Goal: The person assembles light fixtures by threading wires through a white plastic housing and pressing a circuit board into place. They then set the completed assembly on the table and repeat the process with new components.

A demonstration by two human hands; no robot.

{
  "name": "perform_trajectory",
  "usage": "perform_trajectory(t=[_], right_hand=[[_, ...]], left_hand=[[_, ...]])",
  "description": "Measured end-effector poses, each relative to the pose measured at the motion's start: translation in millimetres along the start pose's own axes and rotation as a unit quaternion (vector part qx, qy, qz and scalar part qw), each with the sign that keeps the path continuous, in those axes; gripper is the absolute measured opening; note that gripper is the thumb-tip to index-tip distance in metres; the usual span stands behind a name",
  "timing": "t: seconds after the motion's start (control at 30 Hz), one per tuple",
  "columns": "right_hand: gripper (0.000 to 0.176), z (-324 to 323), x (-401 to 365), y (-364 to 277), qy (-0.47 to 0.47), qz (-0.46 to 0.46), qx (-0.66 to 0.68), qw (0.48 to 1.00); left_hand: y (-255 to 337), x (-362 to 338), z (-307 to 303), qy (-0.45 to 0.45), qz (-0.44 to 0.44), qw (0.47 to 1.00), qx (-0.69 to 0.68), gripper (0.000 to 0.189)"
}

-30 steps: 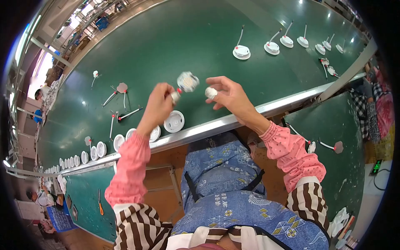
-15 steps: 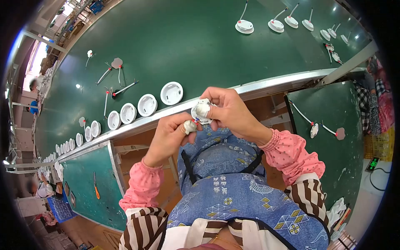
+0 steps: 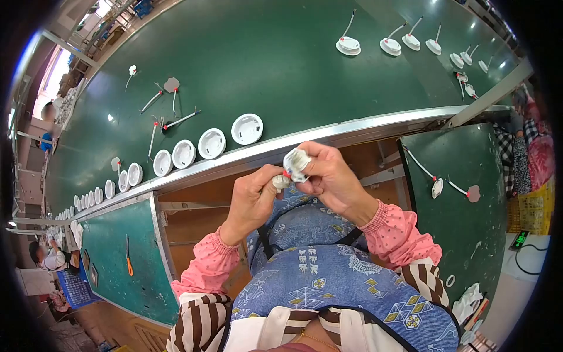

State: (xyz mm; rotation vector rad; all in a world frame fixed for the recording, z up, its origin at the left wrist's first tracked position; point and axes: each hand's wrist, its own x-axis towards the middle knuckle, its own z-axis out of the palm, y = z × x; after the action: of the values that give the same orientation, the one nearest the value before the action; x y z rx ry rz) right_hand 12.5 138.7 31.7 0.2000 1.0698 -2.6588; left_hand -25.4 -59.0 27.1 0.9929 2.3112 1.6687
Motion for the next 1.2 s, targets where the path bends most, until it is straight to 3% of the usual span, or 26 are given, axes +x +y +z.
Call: perform_trajectory(t=[0.1,0.23,0.33,0.37,0.5,0.6,0.67,0.73,0.8,0.9,1.0,1.1,1.2], right_hand=[[0.011,-10,-5,-11,0.017,-0.058,0.057,0.997],[0.012,-28,-11,-16,-0.020,-0.059,0.080,0.995],[0.014,-33,-12,-17,-0.014,-0.067,0.078,0.995],[0.014,-32,-12,-18,-0.011,-0.083,0.067,0.994],[0.013,-49,-11,-19,-0.013,-0.067,0.109,0.992],[0.013,-61,-16,-30,-0.017,-0.110,0.099,0.989],[0.013,-54,-25,-45,0.066,-0.217,0.042,0.973],[0.013,-55,-30,-50,0.063,-0.256,0.039,0.964],[0.012,-51,-31,-50,0.060,-0.263,0.053,0.961],[0.012,-57,-33,-48,0.064,-0.288,0.059,0.954],[0.011,-59,-36,-50,0.084,-0.299,0.050,0.949],[0.009,-64,-35,-50,0.088,-0.298,0.057,0.949],[0.009,-67,-35,-48,0.090,-0.301,0.062,0.947]], left_hand=[[8,-6,-14,-0.015,-0.060,0.998,0.018,0.020],[-10,-21,-20,0.019,0.000,0.991,0.136,0.021],[-16,-27,-20,0.015,0.022,0.992,0.127,0.021],[-19,-29,-20,-0.014,-0.013,0.997,0.079,0.025],[-18,-33,-10,-0.091,0.048,0.994,0.049,0.032],[-7,-5,-39,-0.068,0.077,0.982,0.156,0.034],[1,26,-59,-0.008,0.074,0.966,0.246,0.049],[-17,48,-61,0.036,0.014,0.914,0.403,0.075],[-46,67,-50,0.041,-0.015,0.888,0.457,0.085],[-65,92,-33,-0.005,-0.047,0.908,0.417,0.084],[-66,120,-34,-0.150,0.017,0.921,0.359,0.086],[-41,131,-38,-0.182,0.086,0.909,0.366,0.093],[-31,114,-46,-0.100,0.043,0.930,0.351,0.096]])
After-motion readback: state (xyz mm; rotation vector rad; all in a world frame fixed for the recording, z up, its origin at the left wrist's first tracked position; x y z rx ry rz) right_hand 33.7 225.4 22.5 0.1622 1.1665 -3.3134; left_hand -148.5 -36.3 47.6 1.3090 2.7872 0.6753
